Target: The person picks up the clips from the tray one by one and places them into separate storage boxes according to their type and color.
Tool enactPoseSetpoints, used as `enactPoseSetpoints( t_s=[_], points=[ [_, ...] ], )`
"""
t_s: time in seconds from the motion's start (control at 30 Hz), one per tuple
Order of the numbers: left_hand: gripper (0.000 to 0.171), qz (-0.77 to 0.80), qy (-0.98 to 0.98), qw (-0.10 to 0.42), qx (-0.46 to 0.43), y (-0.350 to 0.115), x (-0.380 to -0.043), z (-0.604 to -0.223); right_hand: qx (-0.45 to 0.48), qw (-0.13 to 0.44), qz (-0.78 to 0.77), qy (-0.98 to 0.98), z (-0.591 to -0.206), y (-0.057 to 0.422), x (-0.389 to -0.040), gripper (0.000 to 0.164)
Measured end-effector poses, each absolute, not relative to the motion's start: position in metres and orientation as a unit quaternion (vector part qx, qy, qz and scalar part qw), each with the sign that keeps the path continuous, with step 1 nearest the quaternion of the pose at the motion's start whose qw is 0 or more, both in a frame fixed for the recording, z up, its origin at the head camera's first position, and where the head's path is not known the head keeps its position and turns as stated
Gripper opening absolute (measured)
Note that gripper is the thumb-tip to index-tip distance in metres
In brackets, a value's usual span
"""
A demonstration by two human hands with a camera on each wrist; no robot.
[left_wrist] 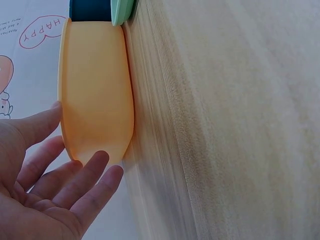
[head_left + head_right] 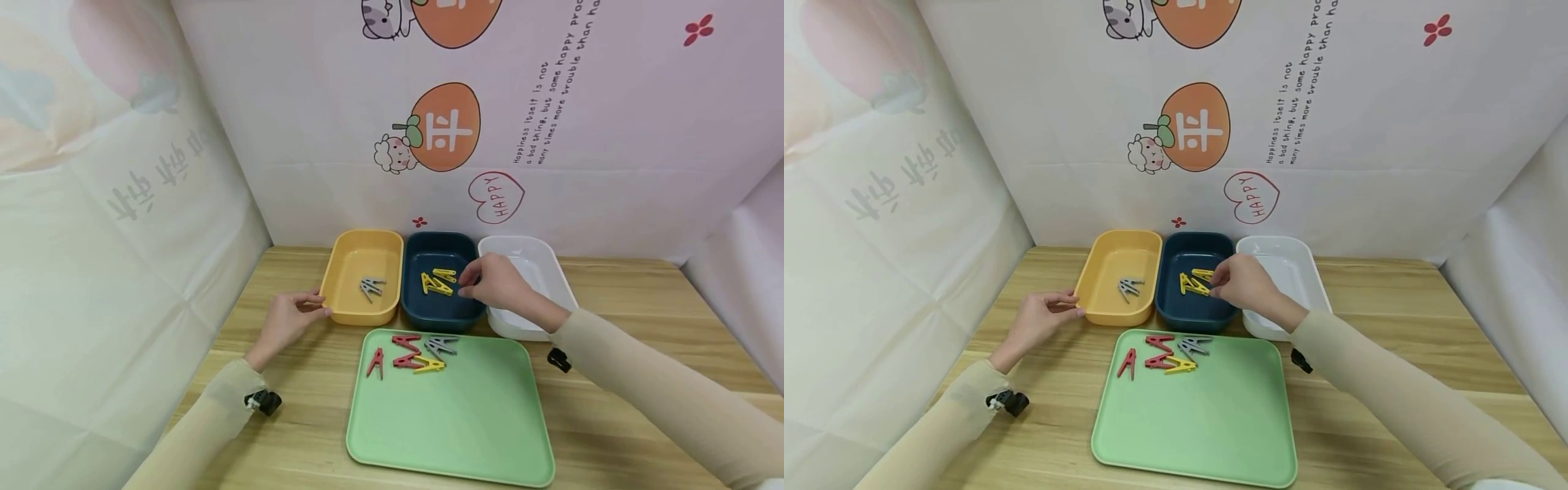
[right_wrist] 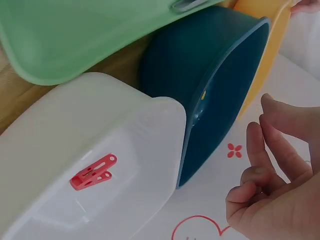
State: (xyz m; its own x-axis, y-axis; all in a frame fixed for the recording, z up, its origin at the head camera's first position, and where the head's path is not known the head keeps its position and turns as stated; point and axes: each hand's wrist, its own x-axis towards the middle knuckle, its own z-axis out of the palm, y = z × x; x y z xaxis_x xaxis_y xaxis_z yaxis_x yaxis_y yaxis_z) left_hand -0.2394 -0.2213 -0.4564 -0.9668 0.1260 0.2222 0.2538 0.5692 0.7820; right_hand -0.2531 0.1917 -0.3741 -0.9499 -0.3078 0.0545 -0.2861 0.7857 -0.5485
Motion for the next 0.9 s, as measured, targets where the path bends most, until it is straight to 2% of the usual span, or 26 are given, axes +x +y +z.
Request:
enactPoseSetpoints(
  t_s=[0.2,0.53,0.9],
  points=[
    [0.033,-0.456,-0.881,0.070,-0.105,-0.220,-0.239,-0.456,-0.179,-0.010,-0.289,0.940,-0.377,0.203,-0.230,0.006],
    [0.033,-0.462,-0.878,0.070,-0.102,-0.220,-0.237,-0.458,-0.211,-0.038,-0.285,0.934,-0.387,0.210,-0.183,0.010],
    [0.033,-0.470,-0.875,0.069,-0.097,-0.218,-0.237,-0.456,-0.173,-0.019,-0.280,0.944,-0.397,0.223,-0.153,0.011]
  ],
)
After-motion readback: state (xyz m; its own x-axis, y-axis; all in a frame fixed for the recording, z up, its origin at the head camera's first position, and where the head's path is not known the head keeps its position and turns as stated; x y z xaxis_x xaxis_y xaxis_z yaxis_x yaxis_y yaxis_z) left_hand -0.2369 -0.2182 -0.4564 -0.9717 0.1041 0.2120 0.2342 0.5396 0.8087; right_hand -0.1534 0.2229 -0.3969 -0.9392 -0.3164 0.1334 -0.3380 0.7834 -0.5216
